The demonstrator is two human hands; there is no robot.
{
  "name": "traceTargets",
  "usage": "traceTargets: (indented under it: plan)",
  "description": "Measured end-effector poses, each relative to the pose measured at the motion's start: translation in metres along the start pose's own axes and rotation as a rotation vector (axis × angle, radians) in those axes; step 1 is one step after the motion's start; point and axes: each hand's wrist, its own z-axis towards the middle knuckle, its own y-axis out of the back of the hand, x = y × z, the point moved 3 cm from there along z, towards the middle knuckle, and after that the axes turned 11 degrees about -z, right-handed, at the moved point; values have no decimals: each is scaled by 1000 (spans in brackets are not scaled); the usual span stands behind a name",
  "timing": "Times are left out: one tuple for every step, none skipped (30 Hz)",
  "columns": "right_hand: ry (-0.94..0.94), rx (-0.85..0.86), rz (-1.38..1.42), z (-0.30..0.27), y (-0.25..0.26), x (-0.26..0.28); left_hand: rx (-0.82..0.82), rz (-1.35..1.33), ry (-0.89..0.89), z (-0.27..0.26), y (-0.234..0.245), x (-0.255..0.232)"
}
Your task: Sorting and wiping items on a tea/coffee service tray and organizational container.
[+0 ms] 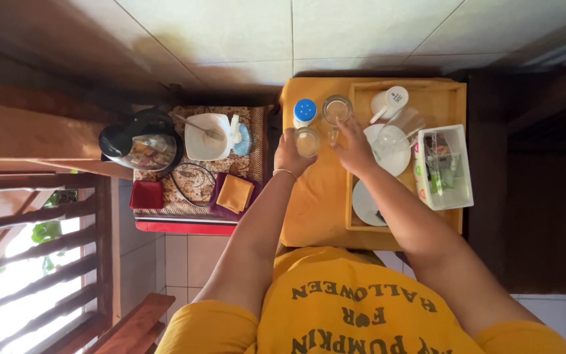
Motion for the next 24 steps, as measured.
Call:
traceTargets:
  plan:
    - [-4, -2, 0, -1, 0, 1, 4, 1, -2, 2, -2, 2]
    - [-15, 32, -11, -3, -1, 1, -2, -17, -1, 3, -4, 4]
    - [-25, 67, -21, -6, -2, 2, -8, -35, 1, 5, -6, 6]
    - [-30, 65, -21, -6, 1, 4, -4, -35, -2, 5, -6, 3]
    - [-52, 98, -15, -7, 3, 5, -4, -44, -4, 6, -5, 0]
    - [-76, 134, -9, -9, 4, 7, -4, -54, -5, 5, -5, -2]
    - [-81, 134, -9, -10, 5, 6, 1, -54, -5, 5, -8, -2]
    - [-75, 140, 12, -10, 6, 5, -6, -54, 6, 5, -11, -1]
    - [-69, 146, 33, -10, 8, 5, -12, -55, 16, 5, -13, -1]
    - [-71, 145, 33, -10, 8, 4, -9, -54, 15, 5, -13, -1]
    - [-69, 149, 36, -10, 9, 4, -8, -64, 15, 5, -13, 0]
    - [-66, 155, 39, -11, 10, 4, -8, -74, 16, 4, -13, 0]
    - [-68, 154, 40, -11, 12, 7, -6, -73, 15, 4, -14, 0]
    - [-86, 176, 31, -11, 13, 8, 3, -63, 14, 5, -14, 0]
    - [-105, 197, 23, -11, 15, 10, 13, -53, 12, 6, -14, 0]
    - [-103, 197, 25, -11, 15, 11, 12, -50, 11, 6, -13, 0]
    - [-97, 188, 36, -11, 15, 11, 20, -52, 20, 6, -14, 0]
    - [-92, 178, 47, -11, 15, 11, 29, -52, 28, 5, -14, 1]
    - [-90, 177, 50, -11, 13, 9, 28, -49, 27, 2, -13, -1]
    - [-66, 158, 67, -12, 12, 7, 4, -53, -19, -1, -11, -5]
    - [-43, 138, 83, -12, 11, 6, -20, -56, -64, -4, -9, -8]
    - [-44, 138, 86, -13, 12, 6, -19, -54, -65, -9, -5, -16]
    - [-29, 121, 111, -15, 13, 6, -62, 13, -111, -14, 0, -26]
    - [-13, 103, 135, -16, 15, 6, -104, 79, -159, -19, 4, -37]
